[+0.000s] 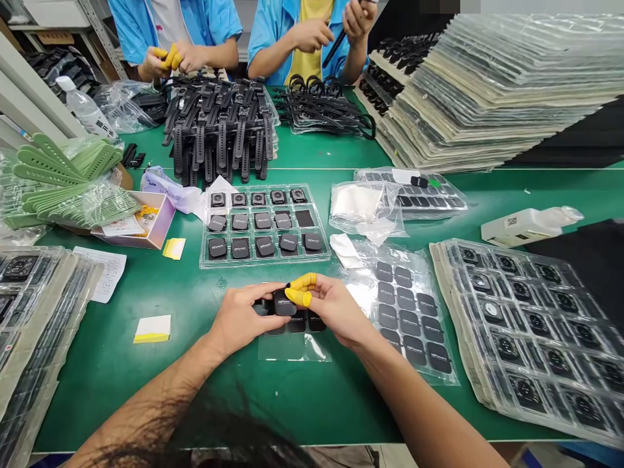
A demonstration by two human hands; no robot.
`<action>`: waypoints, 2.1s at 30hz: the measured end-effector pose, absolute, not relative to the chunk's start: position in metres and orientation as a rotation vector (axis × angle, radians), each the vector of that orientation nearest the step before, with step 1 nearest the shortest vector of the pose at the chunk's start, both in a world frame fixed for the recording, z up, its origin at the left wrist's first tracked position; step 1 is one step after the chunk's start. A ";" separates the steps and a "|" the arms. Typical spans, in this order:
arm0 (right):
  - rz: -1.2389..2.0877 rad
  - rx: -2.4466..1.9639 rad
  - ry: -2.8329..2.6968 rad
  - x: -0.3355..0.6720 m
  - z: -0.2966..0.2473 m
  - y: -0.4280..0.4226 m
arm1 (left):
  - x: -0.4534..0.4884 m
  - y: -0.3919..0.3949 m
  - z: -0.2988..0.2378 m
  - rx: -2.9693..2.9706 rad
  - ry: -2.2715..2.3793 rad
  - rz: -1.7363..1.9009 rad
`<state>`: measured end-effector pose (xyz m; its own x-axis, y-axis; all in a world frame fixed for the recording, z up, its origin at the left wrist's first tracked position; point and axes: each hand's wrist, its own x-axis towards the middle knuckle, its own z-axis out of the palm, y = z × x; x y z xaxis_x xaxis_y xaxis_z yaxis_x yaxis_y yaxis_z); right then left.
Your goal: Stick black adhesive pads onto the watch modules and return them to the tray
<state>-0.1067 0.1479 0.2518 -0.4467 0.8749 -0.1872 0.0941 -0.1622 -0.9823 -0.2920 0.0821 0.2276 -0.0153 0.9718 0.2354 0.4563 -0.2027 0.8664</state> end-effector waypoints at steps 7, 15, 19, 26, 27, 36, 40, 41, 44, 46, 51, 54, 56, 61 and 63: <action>1.646 -1.134 -1.530 -0.107 0.249 0.147 | -0.292 0.082 0.228 1.724 1.499 1.156; 1.005 -1.268 -1.865 -0.100 0.253 0.143 | -0.292 0.083 0.229 1.649 1.517 1.193; 0.684 -1.196 -1.879 -0.094 0.258 0.142 | -0.294 0.085 0.229 1.505 1.484 1.221; 1.456 -1.166 -1.786 -0.112 0.242 0.137 | -0.294 0.085 0.228 1.597 1.457 1.187; 1.486 -1.184 -1.750 -0.113 0.240 0.138 | -0.293 0.085 0.229 1.609 1.460 1.182; 1.508 -1.143 -1.675 -0.110 0.249 0.148 | -0.293 0.086 0.229 1.635 1.476 1.211; 0.848 -1.196 -1.730 -0.105 0.276 0.222 | -0.292 0.085 0.227 1.630 1.501 1.276; 0.640 -1.230 -1.794 -0.104 0.283 0.246 | -0.292 0.084 0.226 1.670 1.487 1.307; 0.426 -1.369 -2.131 -0.107 0.298 0.304 | -0.292 0.084 0.223 1.810 1.417 1.388; 0.249 -1.425 -2.349 -0.112 0.303 0.326 | -0.292 0.085 0.221 1.848 1.407 1.426; -0.078 -1.549 -2.335 -0.136 0.304 0.353 | -0.292 0.086 0.217 1.782 1.466 1.448; -0.004 -1.591 -2.412 -0.152 0.303 0.372 | -0.290 0.086 0.218 1.712 1.482 1.417; 0.012 -1.597 -2.415 -0.158 0.305 0.382 | -0.290 0.085 0.220 1.657 1.495 1.389; 0.393 -1.445 -2.102 -0.152 0.315 0.352 | -0.294 0.082 0.227 1.518 1.510 1.281; 0.706 -1.218 -1.893 -0.144 0.312 0.306 | -0.296 0.081 0.229 1.470 1.495 1.261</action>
<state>-0.1440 0.3060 0.3122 -0.2535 0.9192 0.3014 0.4974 0.3911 -0.7743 -0.2961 0.0809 0.2293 -0.1300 0.9792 0.1560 0.3189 -0.1077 0.9417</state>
